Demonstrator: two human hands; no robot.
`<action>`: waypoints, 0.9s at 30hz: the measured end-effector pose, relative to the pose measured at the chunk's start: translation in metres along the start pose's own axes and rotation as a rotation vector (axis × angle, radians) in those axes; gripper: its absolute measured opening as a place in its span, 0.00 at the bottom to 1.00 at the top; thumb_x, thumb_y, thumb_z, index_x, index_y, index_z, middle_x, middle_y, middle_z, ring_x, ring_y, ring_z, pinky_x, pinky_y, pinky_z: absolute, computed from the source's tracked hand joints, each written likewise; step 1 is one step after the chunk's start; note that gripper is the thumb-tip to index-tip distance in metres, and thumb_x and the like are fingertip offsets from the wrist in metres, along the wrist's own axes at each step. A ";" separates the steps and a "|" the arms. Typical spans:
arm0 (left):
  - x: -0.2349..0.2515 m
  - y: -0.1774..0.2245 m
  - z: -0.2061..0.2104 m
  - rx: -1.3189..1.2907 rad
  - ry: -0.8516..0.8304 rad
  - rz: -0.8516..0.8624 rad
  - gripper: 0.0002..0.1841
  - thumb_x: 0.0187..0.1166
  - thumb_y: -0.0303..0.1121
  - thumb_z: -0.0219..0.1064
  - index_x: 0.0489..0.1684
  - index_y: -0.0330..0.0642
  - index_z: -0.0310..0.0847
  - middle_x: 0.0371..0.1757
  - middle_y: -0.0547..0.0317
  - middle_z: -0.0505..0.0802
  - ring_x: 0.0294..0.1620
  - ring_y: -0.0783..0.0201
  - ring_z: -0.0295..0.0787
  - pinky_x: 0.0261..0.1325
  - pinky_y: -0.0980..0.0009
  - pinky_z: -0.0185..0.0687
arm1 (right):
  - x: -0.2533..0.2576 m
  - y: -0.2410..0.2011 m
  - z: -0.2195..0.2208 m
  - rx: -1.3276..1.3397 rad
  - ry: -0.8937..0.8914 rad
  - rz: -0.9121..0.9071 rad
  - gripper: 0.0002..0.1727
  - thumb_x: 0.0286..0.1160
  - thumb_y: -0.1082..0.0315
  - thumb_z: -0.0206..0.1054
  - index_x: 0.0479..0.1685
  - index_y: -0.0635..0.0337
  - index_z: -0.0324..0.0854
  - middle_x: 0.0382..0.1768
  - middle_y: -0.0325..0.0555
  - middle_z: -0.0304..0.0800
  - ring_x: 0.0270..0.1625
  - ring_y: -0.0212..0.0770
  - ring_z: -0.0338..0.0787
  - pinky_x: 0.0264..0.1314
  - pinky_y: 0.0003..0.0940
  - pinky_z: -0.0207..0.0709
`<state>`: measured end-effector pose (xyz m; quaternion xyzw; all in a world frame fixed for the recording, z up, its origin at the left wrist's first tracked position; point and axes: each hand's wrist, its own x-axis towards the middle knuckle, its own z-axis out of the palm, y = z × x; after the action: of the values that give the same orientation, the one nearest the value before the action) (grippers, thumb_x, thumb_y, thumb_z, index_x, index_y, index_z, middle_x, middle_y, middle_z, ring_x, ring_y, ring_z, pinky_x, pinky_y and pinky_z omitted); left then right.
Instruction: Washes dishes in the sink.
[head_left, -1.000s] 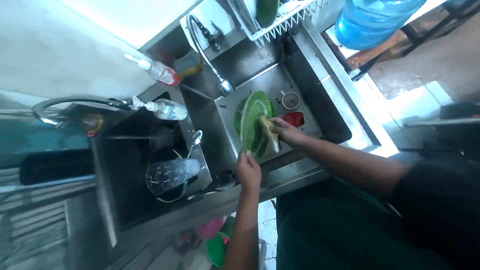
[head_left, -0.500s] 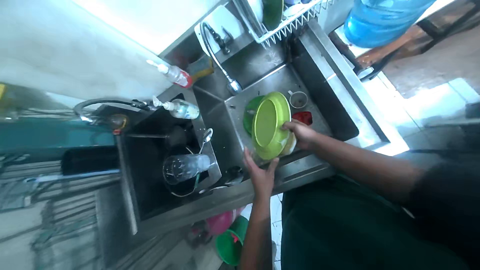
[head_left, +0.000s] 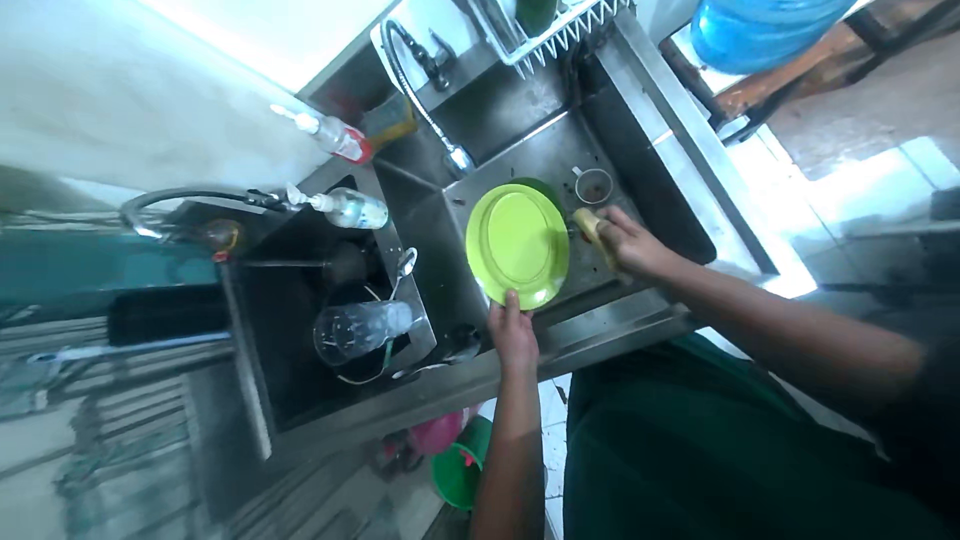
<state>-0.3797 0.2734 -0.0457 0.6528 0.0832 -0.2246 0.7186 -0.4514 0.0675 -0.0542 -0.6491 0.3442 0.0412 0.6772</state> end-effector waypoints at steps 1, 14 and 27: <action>0.000 -0.005 0.000 0.054 -0.019 0.002 0.15 0.92 0.25 0.48 0.70 0.28 0.69 0.52 0.49 0.90 0.51 0.63 0.92 0.59 0.62 0.90 | -0.006 -0.004 0.009 -0.110 -0.012 -0.112 0.20 0.93 0.63 0.50 0.76 0.60 0.72 0.63 0.65 0.80 0.49 0.55 0.88 0.49 0.53 0.85; -0.021 -0.024 0.009 0.175 -0.050 0.175 0.12 0.89 0.23 0.52 0.61 0.25 0.76 0.47 0.54 0.93 0.49 0.69 0.93 0.60 0.68 0.90 | 0.111 -0.028 0.033 -0.455 0.015 -0.230 0.21 0.92 0.60 0.54 0.77 0.55 0.78 0.71 0.68 0.78 0.73 0.67 0.80 0.73 0.65 0.75; -0.028 -0.010 0.014 0.099 0.010 0.171 0.10 0.87 0.22 0.53 0.56 0.28 0.78 0.43 0.56 0.94 0.45 0.67 0.94 0.55 0.66 0.92 | 0.119 -0.069 0.043 -0.584 -0.003 -0.273 0.18 0.89 0.63 0.57 0.72 0.53 0.81 0.73 0.67 0.76 0.67 0.67 0.84 0.65 0.65 0.80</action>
<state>-0.4114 0.2652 -0.0410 0.6933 0.0195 -0.1633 0.7016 -0.3086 0.0493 -0.0612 -0.8561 0.2264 0.0481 0.4621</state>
